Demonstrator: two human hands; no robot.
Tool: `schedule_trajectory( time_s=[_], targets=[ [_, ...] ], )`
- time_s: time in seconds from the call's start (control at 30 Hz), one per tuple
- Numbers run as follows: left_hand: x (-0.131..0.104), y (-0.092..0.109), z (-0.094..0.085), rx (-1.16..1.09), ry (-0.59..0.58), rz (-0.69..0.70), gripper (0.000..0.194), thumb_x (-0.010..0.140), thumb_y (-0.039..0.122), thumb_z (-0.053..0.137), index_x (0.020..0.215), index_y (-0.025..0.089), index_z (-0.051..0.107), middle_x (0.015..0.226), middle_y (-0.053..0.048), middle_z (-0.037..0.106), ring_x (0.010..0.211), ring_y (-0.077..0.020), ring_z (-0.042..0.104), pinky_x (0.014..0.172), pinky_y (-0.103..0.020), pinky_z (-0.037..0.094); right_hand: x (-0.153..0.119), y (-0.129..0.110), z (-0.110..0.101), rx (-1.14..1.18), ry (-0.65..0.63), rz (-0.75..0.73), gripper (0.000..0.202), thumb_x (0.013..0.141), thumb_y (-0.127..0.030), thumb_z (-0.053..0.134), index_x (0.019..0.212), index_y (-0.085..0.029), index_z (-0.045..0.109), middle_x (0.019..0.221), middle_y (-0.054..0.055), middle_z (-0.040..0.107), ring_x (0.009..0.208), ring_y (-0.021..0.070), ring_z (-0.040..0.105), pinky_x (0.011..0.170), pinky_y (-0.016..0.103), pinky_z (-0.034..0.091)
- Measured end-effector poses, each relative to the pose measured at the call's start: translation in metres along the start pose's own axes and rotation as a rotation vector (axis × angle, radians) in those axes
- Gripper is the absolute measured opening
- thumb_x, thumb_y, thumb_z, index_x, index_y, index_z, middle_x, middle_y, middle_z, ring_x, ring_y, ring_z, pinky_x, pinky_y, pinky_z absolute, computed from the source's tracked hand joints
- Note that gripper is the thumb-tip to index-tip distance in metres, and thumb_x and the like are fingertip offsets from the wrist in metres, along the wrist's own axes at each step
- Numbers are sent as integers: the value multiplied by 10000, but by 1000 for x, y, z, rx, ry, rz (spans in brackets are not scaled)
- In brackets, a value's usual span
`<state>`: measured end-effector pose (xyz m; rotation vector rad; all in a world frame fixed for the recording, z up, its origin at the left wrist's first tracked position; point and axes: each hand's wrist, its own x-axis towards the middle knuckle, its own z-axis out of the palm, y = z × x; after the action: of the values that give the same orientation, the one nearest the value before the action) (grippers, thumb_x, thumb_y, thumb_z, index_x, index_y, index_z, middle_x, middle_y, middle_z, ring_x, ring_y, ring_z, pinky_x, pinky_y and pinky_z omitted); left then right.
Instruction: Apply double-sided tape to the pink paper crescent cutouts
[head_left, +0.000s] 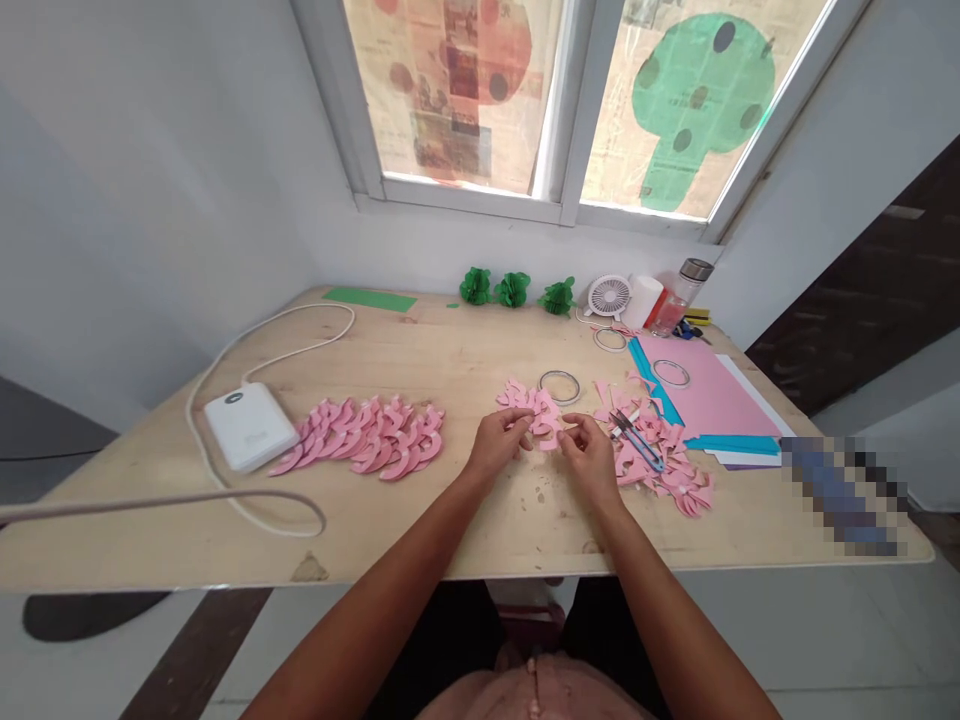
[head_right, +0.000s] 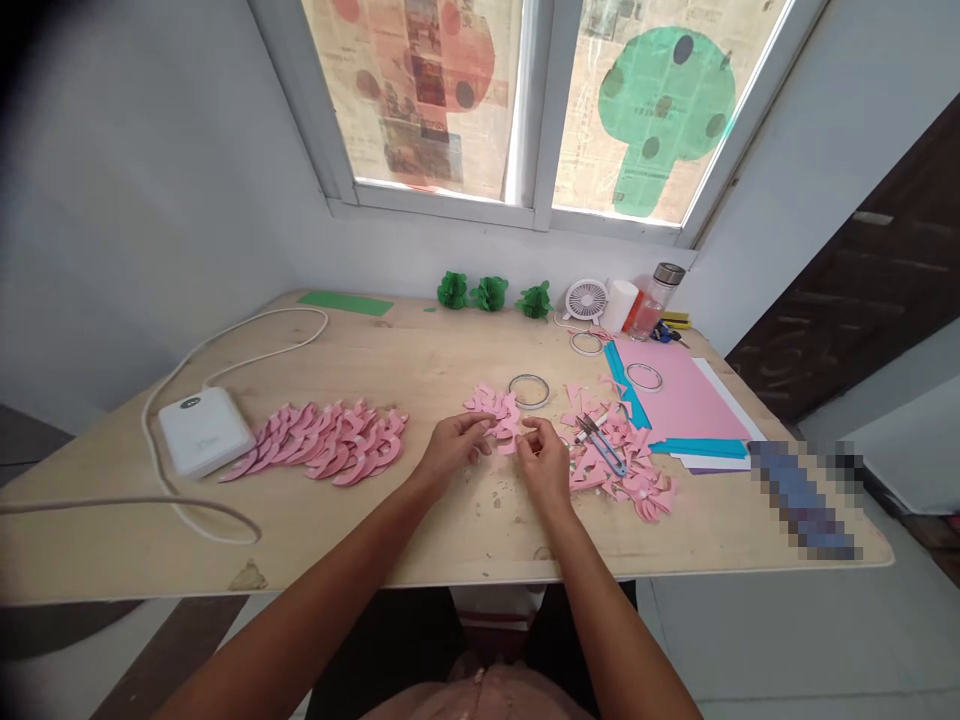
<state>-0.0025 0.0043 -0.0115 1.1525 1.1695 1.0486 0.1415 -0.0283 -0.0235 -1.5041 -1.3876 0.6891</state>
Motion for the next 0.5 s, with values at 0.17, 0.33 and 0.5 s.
schedule_trajectory(
  time_s=[0.17, 0.33, 0.5],
  targets=[
    [5, 7, 8, -113, -72, -36, 197, 661, 272, 611, 757, 99, 617, 626, -61, 629, 487, -118, 560, 373, -179, 337, -1, -3, 2, 11, -16, -32, 284, 744, -295, 490, 990, -165, 545, 634, -20, 572, 546, 121, 511, 537, 221, 394],
    [12, 8, 10, -161, -95, -57, 166, 615, 262, 641, 642, 119, 561, 500, -1, 548, 452, -102, 529, 376, -169, 319, -1, -4, 7, -33, -40, -40, 280, 759, -280, 476, 1012, -185, 547, 646, -21, 577, 566, 122, 521, 558, 223, 403],
    [17, 11, 10, -150, -121, -62, 139, 616, 249, 623, 641, 124, 570, 479, 7, 550, 423, -88, 500, 397, -177, 332, -3, -8, 3, -28, -36, -21, 275, 771, -286, 470, 1015, -187, 550, 672, -10, 598, 574, 122, 525, 557, 224, 407]
  ],
)
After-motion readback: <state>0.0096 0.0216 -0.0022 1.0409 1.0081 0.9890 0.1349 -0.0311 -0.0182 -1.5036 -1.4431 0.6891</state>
